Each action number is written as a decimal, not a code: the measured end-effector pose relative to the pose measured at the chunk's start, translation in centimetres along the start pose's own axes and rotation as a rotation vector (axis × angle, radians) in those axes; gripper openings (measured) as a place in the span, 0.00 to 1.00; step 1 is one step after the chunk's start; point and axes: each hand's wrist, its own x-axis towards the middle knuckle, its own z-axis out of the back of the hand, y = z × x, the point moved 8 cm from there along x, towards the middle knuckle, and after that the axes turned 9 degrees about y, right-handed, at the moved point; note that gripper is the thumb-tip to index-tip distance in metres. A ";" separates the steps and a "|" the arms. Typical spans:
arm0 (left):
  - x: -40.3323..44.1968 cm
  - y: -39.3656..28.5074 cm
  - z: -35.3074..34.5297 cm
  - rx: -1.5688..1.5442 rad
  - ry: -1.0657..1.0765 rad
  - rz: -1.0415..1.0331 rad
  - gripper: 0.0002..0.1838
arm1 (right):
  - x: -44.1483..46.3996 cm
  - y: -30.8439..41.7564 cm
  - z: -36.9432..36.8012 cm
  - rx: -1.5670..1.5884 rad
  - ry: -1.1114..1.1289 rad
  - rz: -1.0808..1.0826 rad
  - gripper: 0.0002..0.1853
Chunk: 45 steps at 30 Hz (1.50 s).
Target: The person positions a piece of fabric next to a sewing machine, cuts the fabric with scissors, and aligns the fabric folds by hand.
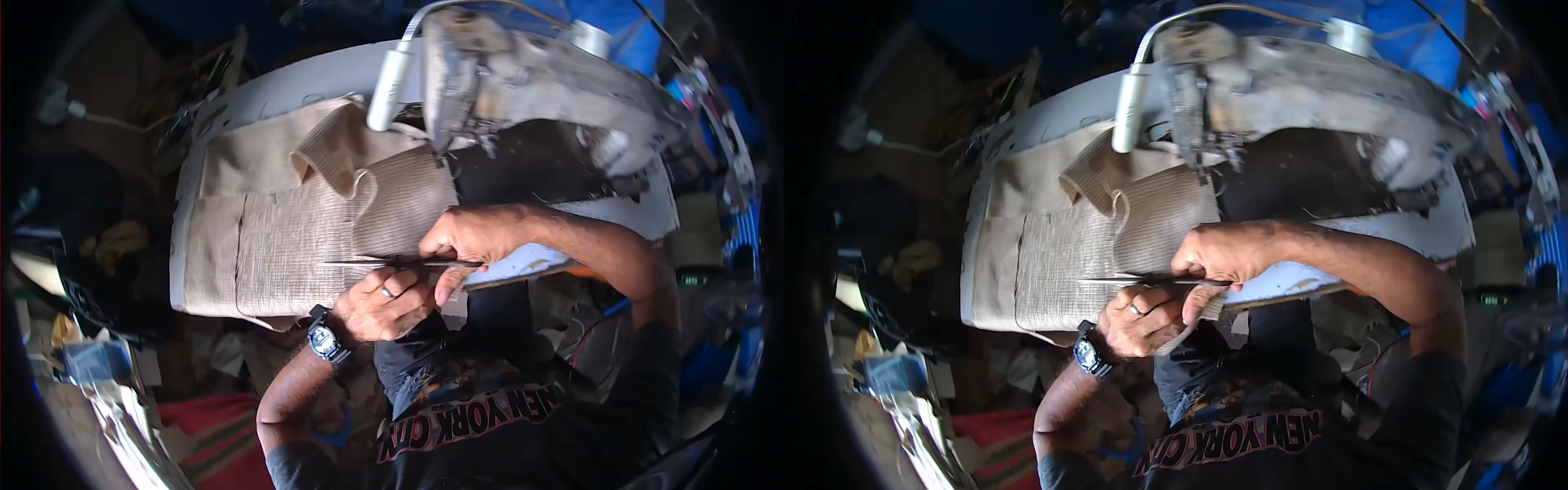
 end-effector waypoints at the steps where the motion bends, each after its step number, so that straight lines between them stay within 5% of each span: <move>1: -0.3 0.4 -0.6 -0.045 -0.028 0.004 0.13 | -0.2 -0.7 0.2 -0.038 -0.021 -0.039 0.26; 5: 0.2 -0.4 1.5 -0.252 -0.012 0.080 0.14 | -6.2 -0.9 -0.7 -0.331 -0.240 -0.146 0.36; 8: 1.4 -0.3 2.6 -0.171 -0.013 0.188 0.15 | -14.1 -1.2 -1.1 -0.401 -0.404 -0.573 0.32; 12: 5.3 3.0 -0.6 -0.119 0.184 0.284 0.27 | -21.3 -6.0 0.8 -0.490 -0.709 -0.863 0.30; 16: 5.9 4.6 -4.3 0.027 0.457 0.329 0.23 | -23.6 -7.1 1.4 -0.510 -0.760 -0.822 0.35; 19: 5.5 5.4 -4.0 0.182 0.440 0.219 0.22 | -24.2 -6.5 0.6 -0.528 -0.759 -0.746 0.36; 22: 4.9 8.9 -4.1 -0.124 0.493 0.409 0.23 | -24.5 -7.1 -0.6 -0.409 -0.741 -0.742 0.38; 23: 5.4 9.0 -2.7 -0.153 0.275 0.324 0.23 | -24.8 -7.1 -0.9 -0.596 -0.884 -0.726 0.37; 25: 5.2 8.9 -3.1 -0.163 0.298 0.341 0.22 | -24.2 -4.1 -2.0 -0.852 -1.077 -0.688 0.32; 28: 5.1 7.5 -4.2 -0.119 0.297 0.260 0.21 | -20.7 -2.3 -3.7 -0.674 -1.197 -0.191 0.27; 33: 5.2 8.0 -4.0 -0.246 0.318 0.339 0.18 | -10.6 -0.2 -7.0 -0.749 -1.119 0.145 0.25; 37: 4.5 9.8 -4.5 -0.434 0.289 0.500 0.17 | -6.6 -1.2 -7.5 -0.860 -1.069 0.068 0.30; 40: 5.6 7.6 -3.6 -0.269 0.228 0.261 0.16 | -6.1 -1.7 -7.9 -0.850 -1.069 0.027 0.30; 45: 4.6 8.3 -4.4 -0.375 0.221 0.262 0.17 | -6.2 -1.4 -7.9 -0.875 -1.103 0.028 0.31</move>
